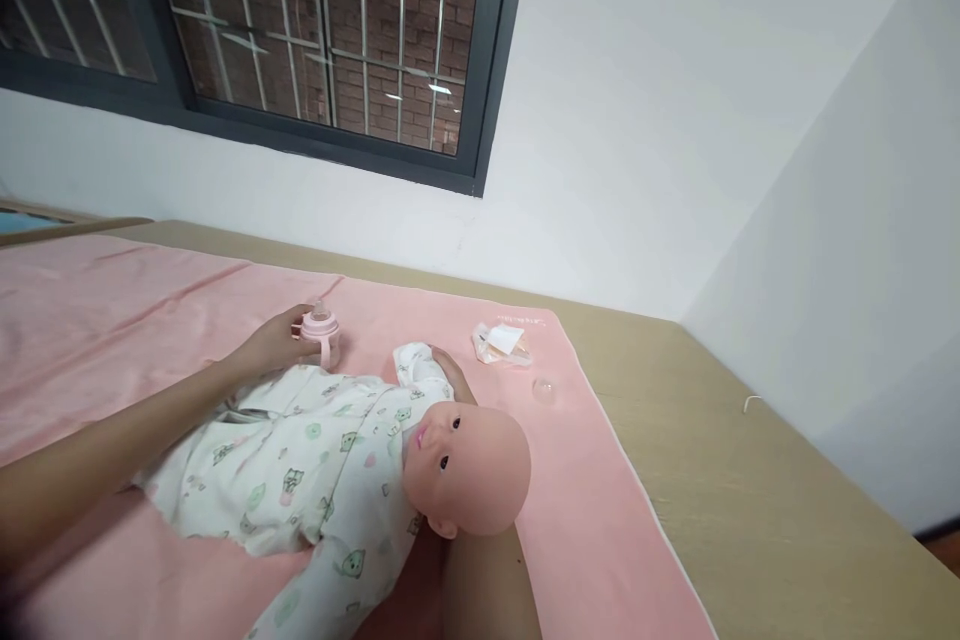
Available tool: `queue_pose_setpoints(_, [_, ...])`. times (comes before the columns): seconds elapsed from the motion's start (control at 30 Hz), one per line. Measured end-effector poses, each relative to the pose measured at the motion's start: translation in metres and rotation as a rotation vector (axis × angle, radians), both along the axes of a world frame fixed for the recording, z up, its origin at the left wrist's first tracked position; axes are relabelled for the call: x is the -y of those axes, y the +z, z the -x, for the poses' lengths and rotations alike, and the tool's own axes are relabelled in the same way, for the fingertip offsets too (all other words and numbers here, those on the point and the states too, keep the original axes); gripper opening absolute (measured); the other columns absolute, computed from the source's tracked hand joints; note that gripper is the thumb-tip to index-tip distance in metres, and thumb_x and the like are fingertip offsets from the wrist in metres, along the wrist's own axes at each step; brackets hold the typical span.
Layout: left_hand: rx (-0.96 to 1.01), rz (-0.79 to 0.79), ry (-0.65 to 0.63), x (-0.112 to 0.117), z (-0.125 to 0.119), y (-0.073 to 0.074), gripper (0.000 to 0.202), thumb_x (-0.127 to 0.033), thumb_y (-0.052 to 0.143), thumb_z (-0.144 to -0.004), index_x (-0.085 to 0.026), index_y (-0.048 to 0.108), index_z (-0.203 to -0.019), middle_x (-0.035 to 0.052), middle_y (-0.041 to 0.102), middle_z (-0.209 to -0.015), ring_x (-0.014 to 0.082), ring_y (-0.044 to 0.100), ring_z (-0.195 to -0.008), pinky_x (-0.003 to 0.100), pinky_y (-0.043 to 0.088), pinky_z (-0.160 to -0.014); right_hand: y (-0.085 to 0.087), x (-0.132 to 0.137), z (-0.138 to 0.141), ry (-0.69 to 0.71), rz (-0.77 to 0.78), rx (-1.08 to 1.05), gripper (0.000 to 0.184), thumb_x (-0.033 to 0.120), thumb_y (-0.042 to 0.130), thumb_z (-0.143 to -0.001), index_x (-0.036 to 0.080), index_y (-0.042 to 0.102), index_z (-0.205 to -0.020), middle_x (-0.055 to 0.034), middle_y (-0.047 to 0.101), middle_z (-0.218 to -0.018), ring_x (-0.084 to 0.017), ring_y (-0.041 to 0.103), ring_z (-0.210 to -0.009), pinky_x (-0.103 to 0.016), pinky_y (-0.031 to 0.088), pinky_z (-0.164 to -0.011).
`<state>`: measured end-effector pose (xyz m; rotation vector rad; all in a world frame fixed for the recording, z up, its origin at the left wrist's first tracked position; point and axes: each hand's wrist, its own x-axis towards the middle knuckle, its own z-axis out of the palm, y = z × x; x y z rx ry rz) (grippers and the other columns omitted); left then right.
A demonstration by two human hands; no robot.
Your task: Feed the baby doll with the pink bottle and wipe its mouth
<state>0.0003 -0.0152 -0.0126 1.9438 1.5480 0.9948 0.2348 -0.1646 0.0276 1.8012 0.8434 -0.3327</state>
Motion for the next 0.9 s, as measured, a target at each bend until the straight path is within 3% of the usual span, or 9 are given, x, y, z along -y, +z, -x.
queue_pose_setpoints(0.13, [-0.009, -0.002, 0.029, 0.001, -0.004, 0.007, 0.064, -0.033, 0.065, -0.058, -0.017, 0.050, -0.118, 0.0036, 0.066, -0.093, 0.0246, 0.063, -0.085, 0.028, 0.049, -0.066, 0.005, 0.003, 0.002, -0.021, 0.004, 0.022, 0.059, -0.007, 0.071, -0.044, 0.025, 0.075, -0.093, -0.0107, 0.069, -0.108, -0.047, 0.056, -0.111, -0.051, 0.029, -0.111])
queue_pose_setpoints(0.23, [0.101, -0.051, -0.041, 0.013, -0.015, 0.024, 0.066, -0.036, 0.071, -0.058, -0.018, 0.049, -0.117, 0.0060, 0.064, -0.104, 0.0266, 0.062, -0.097, 0.032, 0.050, -0.079, 0.007, 0.004, 0.004, 0.001, 0.023, 0.055, 0.055, -0.007, 0.071, -0.042, 0.031, 0.074, -0.082, -0.0063, 0.071, -0.101, -0.047, 0.057, -0.110, -0.052, 0.032, -0.109])
queue_pose_setpoints(0.37, [0.367, -0.123, -0.227, 0.048, -0.035, 0.049, 0.058, -0.038, 0.073, -0.065, -0.017, 0.049, -0.114, 0.0069, 0.059, -0.114, 0.0244, 0.058, -0.106, 0.033, 0.047, -0.091, 0.006, 0.003, 0.003, 0.007, -0.055, 0.020, 0.056, -0.011, 0.071, -0.035, 0.030, 0.073, -0.073, -0.0040, 0.072, -0.088, -0.048, 0.060, -0.104, -0.057, 0.037, -0.105])
queue_pose_setpoints(0.43, [0.379, -0.156, -0.271, 0.067, -0.041, 0.058, 0.053, -0.038, 0.069, -0.072, -0.020, 0.048, -0.117, 0.0041, 0.058, -0.117, 0.0232, 0.056, -0.107, 0.034, 0.046, -0.092, 0.004, 0.002, 0.003, -0.015, -0.149, 0.044, 0.057, -0.010, 0.070, -0.035, 0.030, 0.074, -0.075, -0.0037, 0.073, -0.087, -0.049, 0.061, -0.101, -0.059, 0.038, -0.103])
queue_pose_setpoints(0.5, [0.303, -0.233, -0.247, 0.083, -0.045, 0.064, 0.054, -0.037, 0.071, -0.069, -0.022, 0.049, -0.117, 0.0008, 0.058, -0.115, 0.0234, 0.056, -0.106, 0.036, 0.045, -0.094, 0.003, 0.000, 0.002, -0.027, -0.172, 0.066, 0.058, -0.008, 0.070, -0.037, 0.028, 0.075, -0.081, -0.0044, 0.073, -0.090, -0.049, 0.061, -0.101, -0.060, 0.038, -0.102])
queue_pose_setpoints(0.63, [0.308, -0.207, -0.318, 0.104, -0.043, 0.074, 0.052, -0.043, 0.068, -0.070, -0.026, 0.051, -0.117, -0.0019, 0.061, -0.110, 0.0226, 0.060, -0.100, 0.034, 0.050, -0.082, 0.004, -0.004, 0.002, -0.052, 0.074, 0.049, 0.055, -0.004, 0.072, -0.044, 0.020, 0.073, -0.093, -0.0085, 0.070, -0.103, -0.044, 0.058, -0.109, -0.053, 0.034, -0.107])
queue_pose_setpoints(0.73, [0.244, -0.206, -0.341, 0.113, -0.039, 0.081, 0.052, -0.042, 0.064, -0.072, -0.028, 0.052, -0.121, -0.0021, 0.062, -0.110, 0.0225, 0.061, -0.096, 0.031, 0.052, -0.072, 0.004, -0.007, 0.002, -0.029, 0.156, 0.050, 0.045, -0.002, 0.073, -0.044, 0.021, 0.073, -0.083, -0.0054, 0.071, -0.096, -0.041, 0.061, -0.106, -0.051, 0.041, -0.102])
queue_pose_setpoints(0.8, [0.161, -0.263, -0.347, 0.119, -0.038, 0.084, 0.055, -0.039, 0.065, -0.071, -0.029, 0.052, -0.123, -0.0025, 0.061, -0.116, 0.0230, 0.061, -0.099, 0.030, 0.053, -0.073, 0.006, -0.007, 0.001, -0.027, 0.076, 0.066, 0.039, -0.002, 0.074, -0.040, 0.023, 0.072, -0.071, -0.0023, 0.071, -0.087, -0.040, 0.064, -0.099, -0.051, 0.047, -0.095])
queue_pose_setpoints(0.9, [0.088, -0.320, -0.396, 0.131, -0.039, 0.084, 0.057, -0.038, 0.061, -0.071, -0.031, 0.047, -0.126, -0.0015, 0.055, -0.128, 0.0243, 0.059, -0.107, 0.030, 0.054, -0.078, 0.011, -0.004, 0.001, -0.011, -0.166, 0.043, 0.027, 0.006, 0.076, -0.039, 0.023, 0.066, -0.058, 0.0000, 0.070, -0.078, -0.037, 0.067, -0.087, -0.051, 0.052, -0.085])
